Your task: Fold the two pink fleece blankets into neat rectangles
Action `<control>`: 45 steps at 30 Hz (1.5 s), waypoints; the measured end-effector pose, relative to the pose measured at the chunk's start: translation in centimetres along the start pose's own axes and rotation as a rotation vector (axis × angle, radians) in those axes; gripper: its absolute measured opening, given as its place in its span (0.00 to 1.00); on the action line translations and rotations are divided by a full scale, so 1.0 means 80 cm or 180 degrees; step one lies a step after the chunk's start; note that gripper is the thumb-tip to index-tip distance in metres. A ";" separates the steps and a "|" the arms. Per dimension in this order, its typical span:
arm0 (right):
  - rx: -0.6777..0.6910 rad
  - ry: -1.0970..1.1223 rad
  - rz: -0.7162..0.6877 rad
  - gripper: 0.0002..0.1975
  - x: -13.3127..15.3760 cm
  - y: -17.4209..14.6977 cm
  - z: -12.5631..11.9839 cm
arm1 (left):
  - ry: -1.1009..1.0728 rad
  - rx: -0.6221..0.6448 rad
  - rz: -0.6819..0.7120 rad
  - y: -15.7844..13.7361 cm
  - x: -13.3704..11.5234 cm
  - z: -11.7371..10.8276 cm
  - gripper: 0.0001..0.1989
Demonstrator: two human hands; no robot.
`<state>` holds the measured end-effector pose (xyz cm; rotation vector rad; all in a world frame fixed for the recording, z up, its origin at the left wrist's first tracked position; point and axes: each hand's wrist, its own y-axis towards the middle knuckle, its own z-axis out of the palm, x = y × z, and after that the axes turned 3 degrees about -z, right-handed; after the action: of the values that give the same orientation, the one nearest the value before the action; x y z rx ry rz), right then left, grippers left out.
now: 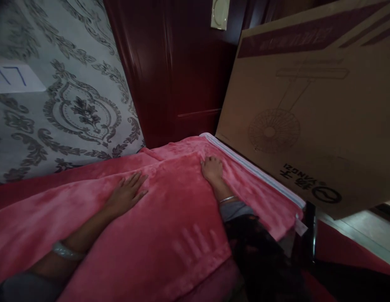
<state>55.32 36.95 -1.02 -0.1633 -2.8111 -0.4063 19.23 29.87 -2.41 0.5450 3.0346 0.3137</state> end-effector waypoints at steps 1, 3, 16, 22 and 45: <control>-0.0001 -0.0191 -0.0036 0.23 0.002 -0.005 0.003 | 0.0008 -0.0014 0.0024 0.000 0.001 0.001 0.30; -0.0008 -0.0316 -0.0093 0.23 0.003 -0.011 0.007 | 0.0020 -0.0007 0.0060 0.001 0.002 0.001 0.30; 0.0394 0.0110 0.0565 0.28 -0.012 -0.016 -0.031 | 0.0021 -0.0350 -0.0574 0.002 -0.007 -0.027 0.28; 0.0367 0.0097 0.0471 0.23 -0.008 -0.022 -0.024 | 0.0406 0.0113 -0.1176 0.010 0.053 -0.063 0.26; -0.0090 0.0505 0.0854 0.24 -0.120 0.093 -0.084 | 0.0232 -0.0204 -0.0974 0.134 -0.011 -0.057 0.17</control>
<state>67.41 41.39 4.13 -0.4857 -2.5819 -0.3775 23.36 38.53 4.30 0.0630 3.0995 0.4200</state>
